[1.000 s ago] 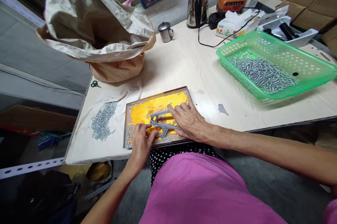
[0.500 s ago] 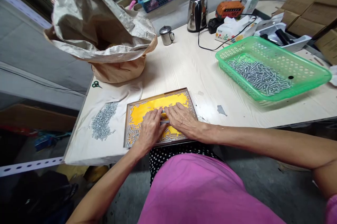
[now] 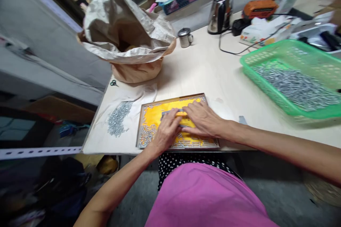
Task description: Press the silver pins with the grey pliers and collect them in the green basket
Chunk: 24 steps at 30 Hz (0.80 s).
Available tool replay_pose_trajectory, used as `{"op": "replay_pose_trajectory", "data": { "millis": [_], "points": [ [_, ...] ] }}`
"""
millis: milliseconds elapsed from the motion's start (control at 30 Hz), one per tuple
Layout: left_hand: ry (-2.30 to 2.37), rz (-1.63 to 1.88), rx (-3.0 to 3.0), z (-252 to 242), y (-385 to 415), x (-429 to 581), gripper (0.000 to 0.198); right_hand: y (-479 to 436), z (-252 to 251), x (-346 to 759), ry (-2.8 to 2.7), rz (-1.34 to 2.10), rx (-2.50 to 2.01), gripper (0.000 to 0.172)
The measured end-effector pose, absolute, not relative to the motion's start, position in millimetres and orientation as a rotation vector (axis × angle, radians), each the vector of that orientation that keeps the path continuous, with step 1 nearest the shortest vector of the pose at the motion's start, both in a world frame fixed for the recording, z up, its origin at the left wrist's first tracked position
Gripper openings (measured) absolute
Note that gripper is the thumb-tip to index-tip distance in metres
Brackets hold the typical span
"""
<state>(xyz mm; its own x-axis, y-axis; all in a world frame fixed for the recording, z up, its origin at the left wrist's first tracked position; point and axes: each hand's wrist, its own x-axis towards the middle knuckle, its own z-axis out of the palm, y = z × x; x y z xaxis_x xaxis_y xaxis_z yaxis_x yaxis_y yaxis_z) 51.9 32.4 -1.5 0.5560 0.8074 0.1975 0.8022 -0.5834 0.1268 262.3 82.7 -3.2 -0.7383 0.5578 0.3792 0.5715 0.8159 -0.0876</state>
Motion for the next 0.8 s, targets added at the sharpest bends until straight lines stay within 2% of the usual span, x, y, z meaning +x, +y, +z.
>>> {"op": "replay_pose_trajectory", "data": {
  "millis": [67, 133, 333, 433, 500, 567, 600, 700, 800],
  "points": [
    [1.281, 0.322, 2.864, 3, 31, 54, 0.025, 93, -1, 274, -2.574, -0.061, -0.842, 0.054],
    [1.147, 0.287, 2.963, 9, 31, 58, 0.025, 110, -3, 284, -2.52, -0.065, -0.841, 0.043],
    [1.087, 0.33, 3.126, 34, 34, 68, 0.033, 151, -10, 298, -2.543, 0.184, -0.724, 0.045],
    [1.144, 0.473, 3.099, 34, 26, 47, 0.025, 147, -10, 301, -2.516, 0.185, -0.776, 0.044],
    [1.414, 0.738, 2.958, 28, 16, 14, 0.022, 141, -11, 305, -2.48, 0.208, -0.805, 0.042],
    [1.98, 0.978, 2.615, 19, 4, -31, 0.015, 135, -14, 310, -2.439, 0.235, -0.844, 0.039],
    [2.227, 0.966, 2.444, 14, -2, -56, 0.015, 133, -16, 311, -2.424, 0.247, -0.86, 0.038],
    [2.66, 0.642, 2.043, 2, -18, -124, 0.012, 128, -21, 311, -2.397, 0.284, -0.899, 0.036],
    [2.766, 0.308, 1.767, -8, -28, -164, 0.011, 122, -21, 303, -2.395, 0.329, -0.919, 0.036]
  ]
}}
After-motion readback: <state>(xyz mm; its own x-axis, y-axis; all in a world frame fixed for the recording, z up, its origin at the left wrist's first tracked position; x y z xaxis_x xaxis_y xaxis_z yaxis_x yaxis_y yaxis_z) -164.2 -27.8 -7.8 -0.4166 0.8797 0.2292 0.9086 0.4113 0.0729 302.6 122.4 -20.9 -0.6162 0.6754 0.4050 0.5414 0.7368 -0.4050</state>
